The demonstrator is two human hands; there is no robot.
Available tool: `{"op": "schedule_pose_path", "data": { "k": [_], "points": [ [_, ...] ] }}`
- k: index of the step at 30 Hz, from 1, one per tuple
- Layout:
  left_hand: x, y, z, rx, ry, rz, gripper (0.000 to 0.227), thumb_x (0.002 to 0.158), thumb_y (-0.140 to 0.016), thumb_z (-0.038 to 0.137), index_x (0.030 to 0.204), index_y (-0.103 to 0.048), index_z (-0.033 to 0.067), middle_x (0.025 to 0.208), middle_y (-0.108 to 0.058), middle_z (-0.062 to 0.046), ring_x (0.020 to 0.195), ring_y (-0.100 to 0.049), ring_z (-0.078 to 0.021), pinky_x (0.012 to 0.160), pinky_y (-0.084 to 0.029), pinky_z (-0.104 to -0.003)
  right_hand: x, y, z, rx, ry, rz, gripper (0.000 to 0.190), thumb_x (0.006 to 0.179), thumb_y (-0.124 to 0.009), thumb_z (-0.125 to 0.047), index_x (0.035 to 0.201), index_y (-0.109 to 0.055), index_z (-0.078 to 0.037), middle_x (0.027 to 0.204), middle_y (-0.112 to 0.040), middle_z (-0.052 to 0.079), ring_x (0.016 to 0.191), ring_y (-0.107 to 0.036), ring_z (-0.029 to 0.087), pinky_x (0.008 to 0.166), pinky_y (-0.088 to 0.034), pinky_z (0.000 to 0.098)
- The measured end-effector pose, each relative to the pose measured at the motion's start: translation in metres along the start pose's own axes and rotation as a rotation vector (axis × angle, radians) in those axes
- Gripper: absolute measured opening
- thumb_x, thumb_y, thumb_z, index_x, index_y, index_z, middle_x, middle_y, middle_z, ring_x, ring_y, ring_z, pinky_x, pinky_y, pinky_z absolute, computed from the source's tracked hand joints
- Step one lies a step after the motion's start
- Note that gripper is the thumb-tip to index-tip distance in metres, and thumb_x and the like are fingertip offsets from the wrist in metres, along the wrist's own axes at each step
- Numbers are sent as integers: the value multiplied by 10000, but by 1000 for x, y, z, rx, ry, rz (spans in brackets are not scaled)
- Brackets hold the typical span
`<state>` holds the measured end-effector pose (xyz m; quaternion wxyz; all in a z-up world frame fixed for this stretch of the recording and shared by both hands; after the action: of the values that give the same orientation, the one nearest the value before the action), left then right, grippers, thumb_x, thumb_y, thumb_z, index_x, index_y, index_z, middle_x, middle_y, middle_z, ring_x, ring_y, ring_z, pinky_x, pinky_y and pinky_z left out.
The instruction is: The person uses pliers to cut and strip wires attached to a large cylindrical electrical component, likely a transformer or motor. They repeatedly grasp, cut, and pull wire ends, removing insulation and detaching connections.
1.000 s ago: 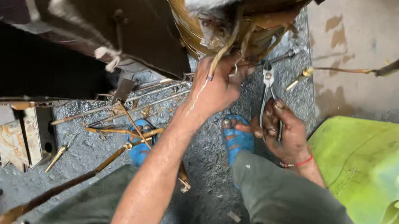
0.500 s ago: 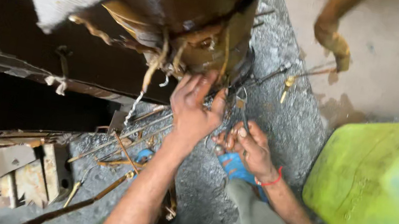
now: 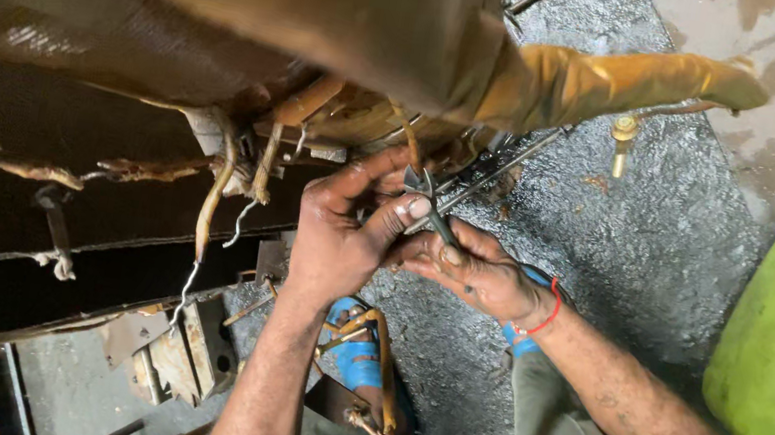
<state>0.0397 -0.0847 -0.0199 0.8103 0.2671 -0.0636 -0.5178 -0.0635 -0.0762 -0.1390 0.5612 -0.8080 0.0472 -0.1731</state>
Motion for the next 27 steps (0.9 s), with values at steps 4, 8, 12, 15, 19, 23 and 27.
{"op": "schedule_pose_path", "data": {
  "k": [4,8,12,15,19,23,27],
  "points": [
    [10,-9,-10,-70,-2,24,481,902,-812,66,1362,-674,35,974,-754,-34,875,-648,-72,811,-573,-262,-3,22,1,-22,38,22,380,1098,-579,-352,1285,-467,-40,1294,-628,202,1309,-567,319,1188,-412,509],
    [5,3,-30,-50,134,63,450,882,-808,81,1320,-713,54,897,-779,-38,668,-627,-89,580,-527,-271,3,13,13,7,47,107,428,1159,-573,-339,1394,-489,9,1286,-601,200,1317,-566,334,1184,-403,519],
    [12,-1,-7,14,-150,20,319,942,-824,57,1247,-740,14,975,-761,-52,861,-648,-77,783,-561,-247,6,1,10,92,19,84,503,1069,-539,-383,1438,-451,-53,1344,-594,181,1356,-533,291,1189,-384,497],
    [9,-2,-27,-24,27,22,320,903,-824,66,1207,-754,-5,933,-767,-62,771,-629,-73,673,-544,-232,-2,-4,11,114,48,55,490,1095,-527,-387,1440,-459,-44,1317,-612,198,1338,-557,310,1187,-398,497],
    [10,-4,-41,-209,290,55,305,856,-816,89,1135,-765,-25,890,-777,-73,637,-655,-130,475,-535,-272,1,0,4,151,127,95,415,1116,-507,-349,1389,-492,-36,1085,-624,148,1150,-604,289,1081,-444,485],
    [13,-6,-18,-30,64,65,308,854,-844,102,1123,-758,-18,997,-770,-58,856,-696,-93,707,-606,-250,-6,13,7,40,166,254,303,1167,-506,-307,1224,-552,-13,856,-503,58,857,-499,190,897,-452,438],
    [14,-9,19,147,-159,71,315,828,-898,127,1075,-755,-6,977,-770,-55,900,-692,-119,845,-567,-277,-7,11,-7,164,24,30,346,1135,-486,-395,979,-543,-92,765,-451,35,774,-579,240,935,-592,600]
  ]
}}
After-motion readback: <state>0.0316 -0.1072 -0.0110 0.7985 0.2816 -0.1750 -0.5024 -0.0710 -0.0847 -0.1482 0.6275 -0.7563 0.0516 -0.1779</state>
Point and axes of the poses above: each hand's wrist, its own x-axis towards the middle knuckle, its own y-axis out of the back of the hand, z = x × y, the point moved 9 cm from there along x, towards the middle knuckle
